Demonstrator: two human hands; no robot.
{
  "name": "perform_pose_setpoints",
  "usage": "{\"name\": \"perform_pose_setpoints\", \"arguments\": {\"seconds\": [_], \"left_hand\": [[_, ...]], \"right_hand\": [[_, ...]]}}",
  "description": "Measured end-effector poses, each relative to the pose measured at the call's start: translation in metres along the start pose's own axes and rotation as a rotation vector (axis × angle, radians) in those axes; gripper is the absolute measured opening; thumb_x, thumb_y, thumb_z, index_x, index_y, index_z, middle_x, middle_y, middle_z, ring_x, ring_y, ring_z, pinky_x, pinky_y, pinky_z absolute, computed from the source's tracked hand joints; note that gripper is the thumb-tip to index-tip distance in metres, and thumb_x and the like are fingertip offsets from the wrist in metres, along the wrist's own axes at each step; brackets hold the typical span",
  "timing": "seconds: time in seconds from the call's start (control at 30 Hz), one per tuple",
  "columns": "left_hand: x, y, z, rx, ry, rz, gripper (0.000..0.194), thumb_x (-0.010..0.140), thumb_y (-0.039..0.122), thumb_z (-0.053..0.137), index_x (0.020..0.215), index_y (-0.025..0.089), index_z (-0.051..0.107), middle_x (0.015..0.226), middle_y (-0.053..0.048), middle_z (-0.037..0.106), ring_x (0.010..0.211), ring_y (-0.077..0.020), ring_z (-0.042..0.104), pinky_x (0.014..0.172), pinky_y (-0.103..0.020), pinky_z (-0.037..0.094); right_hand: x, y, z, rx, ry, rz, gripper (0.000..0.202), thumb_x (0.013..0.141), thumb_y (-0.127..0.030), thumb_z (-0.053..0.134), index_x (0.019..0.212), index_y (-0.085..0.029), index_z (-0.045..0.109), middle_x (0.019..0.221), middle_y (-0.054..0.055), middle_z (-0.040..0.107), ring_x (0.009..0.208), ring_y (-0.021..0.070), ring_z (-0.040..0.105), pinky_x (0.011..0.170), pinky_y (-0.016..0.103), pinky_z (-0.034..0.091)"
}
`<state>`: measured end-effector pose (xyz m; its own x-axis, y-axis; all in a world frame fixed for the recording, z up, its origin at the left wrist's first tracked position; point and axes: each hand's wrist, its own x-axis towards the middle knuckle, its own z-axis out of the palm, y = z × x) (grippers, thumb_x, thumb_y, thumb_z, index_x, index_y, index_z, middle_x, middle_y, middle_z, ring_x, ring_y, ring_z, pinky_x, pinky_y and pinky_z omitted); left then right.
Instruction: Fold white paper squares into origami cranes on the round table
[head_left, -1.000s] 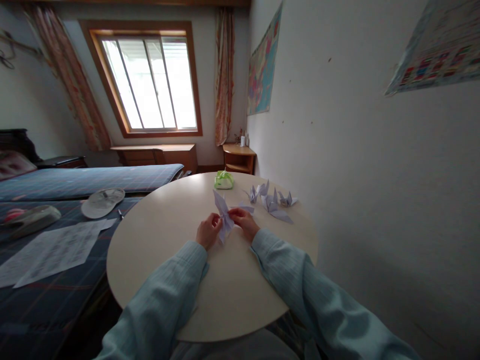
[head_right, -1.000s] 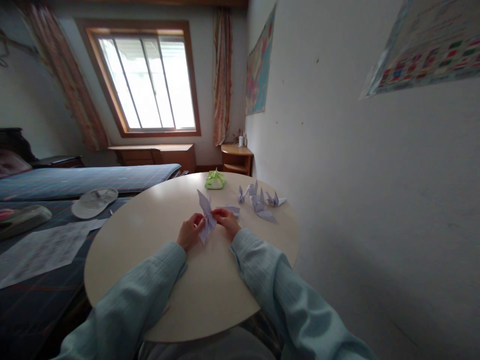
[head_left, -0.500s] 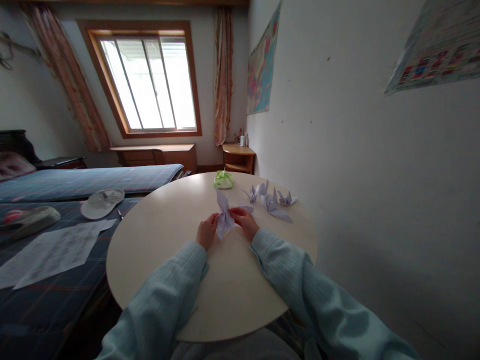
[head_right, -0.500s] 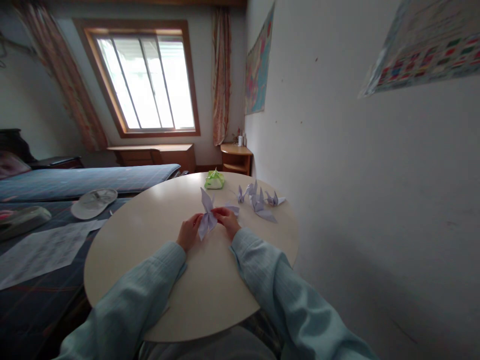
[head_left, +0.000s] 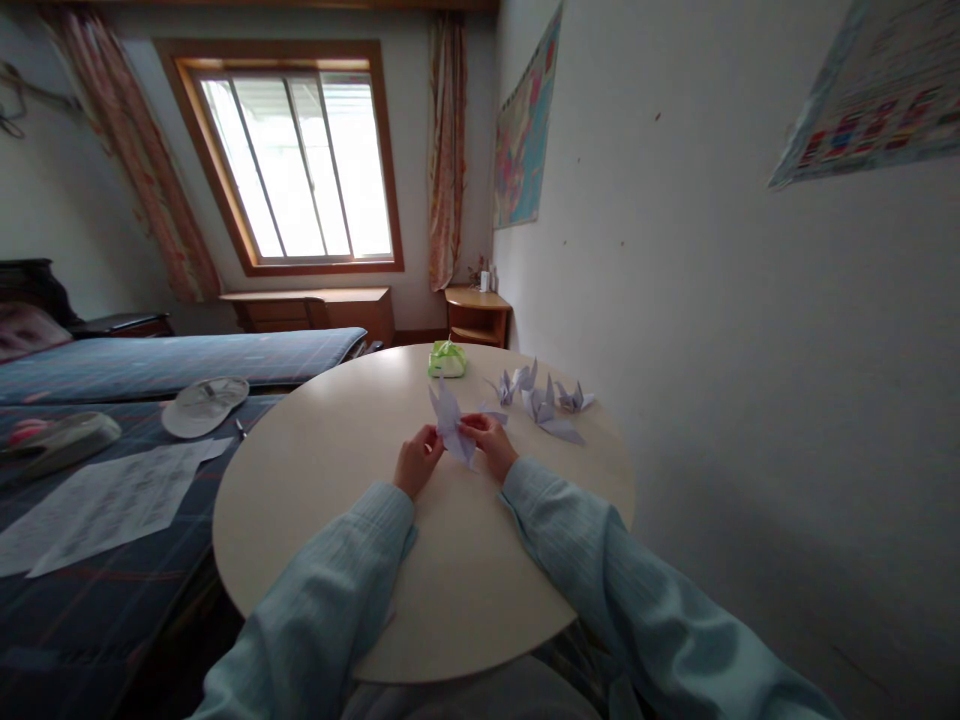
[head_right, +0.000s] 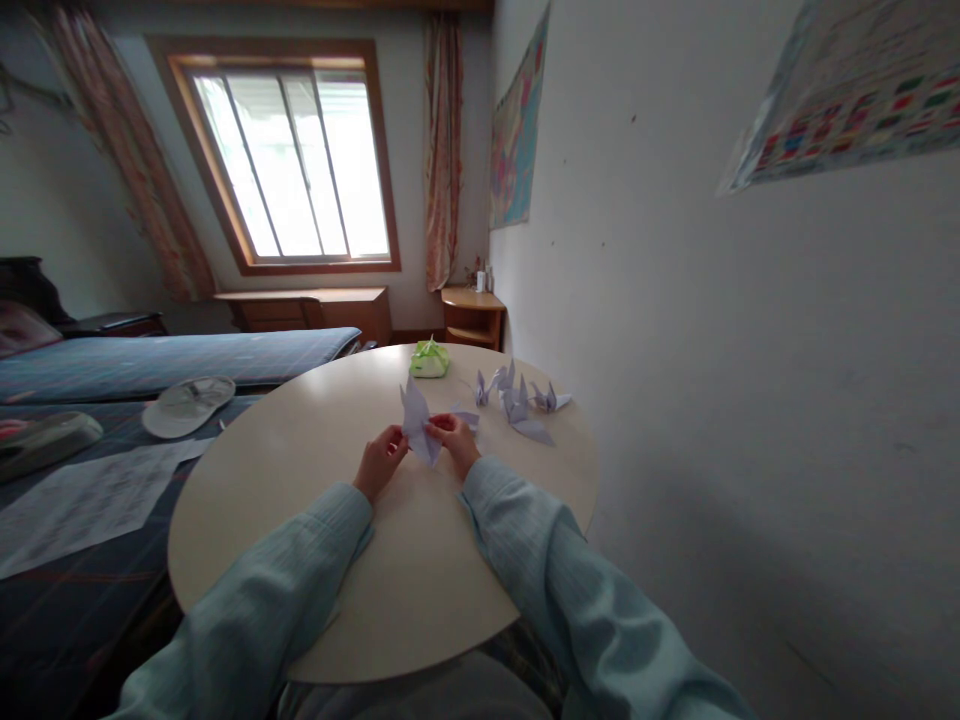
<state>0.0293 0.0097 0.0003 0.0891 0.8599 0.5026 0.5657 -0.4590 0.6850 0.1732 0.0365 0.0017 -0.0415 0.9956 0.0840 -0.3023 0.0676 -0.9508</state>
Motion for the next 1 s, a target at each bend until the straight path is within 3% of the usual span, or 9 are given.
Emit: {"name": "perform_pose_setpoints", "arguments": {"seconds": [0.23,0.63,0.77,1.0], "left_hand": [[-0.002,0.003,0.0,-0.048,-0.059,0.041,0.015,0.075,0.026,0.04,0.079,0.018,0.052,0.066,0.001,0.06,0.055,-0.0079,0.052,0.052,-0.018,0.04],[-0.003,0.002,0.001,0.013,-0.058,0.063,0.014,0.073,0.027,0.041,0.073,0.018,0.052,0.063,0.003,0.055,0.054,-0.0066,0.047,0.052,-0.017,0.038],[-0.003,0.002,0.001,0.009,-0.043,0.066,0.013,0.073,0.026,0.04,0.072,0.018,0.05,0.061,0.003,0.054,0.053,-0.007,0.047,0.052,-0.017,0.038],[-0.001,-0.007,0.002,0.085,0.021,-0.027,0.012,0.074,0.024,0.037,0.065,0.019,0.043,0.052,0.004,0.046,0.046,-0.0078,0.044,0.048,-0.018,0.033]], "right_hand": [[-0.002,0.0,0.003,-0.011,0.025,-0.041,0.036,0.042,-0.025,0.072,0.07,-0.017,0.049,0.07,-0.001,0.058,0.067,0.0122,0.054,0.067,0.028,0.041],[-0.006,-0.004,0.002,-0.069,0.055,-0.023,0.026,0.051,-0.032,0.065,0.068,-0.018,0.05,0.066,-0.001,0.057,0.062,0.0123,0.051,0.059,0.026,0.038],[0.0,0.0,0.0,-0.058,0.096,-0.007,0.021,0.058,-0.036,0.058,0.068,-0.019,0.051,0.057,-0.004,0.051,0.052,0.0092,0.045,0.052,0.024,0.034],[0.003,0.0,-0.003,0.022,0.007,0.036,0.022,0.058,-0.038,0.058,0.066,-0.018,0.053,0.061,-0.002,0.055,0.057,0.0093,0.05,0.057,0.024,0.038]]}}
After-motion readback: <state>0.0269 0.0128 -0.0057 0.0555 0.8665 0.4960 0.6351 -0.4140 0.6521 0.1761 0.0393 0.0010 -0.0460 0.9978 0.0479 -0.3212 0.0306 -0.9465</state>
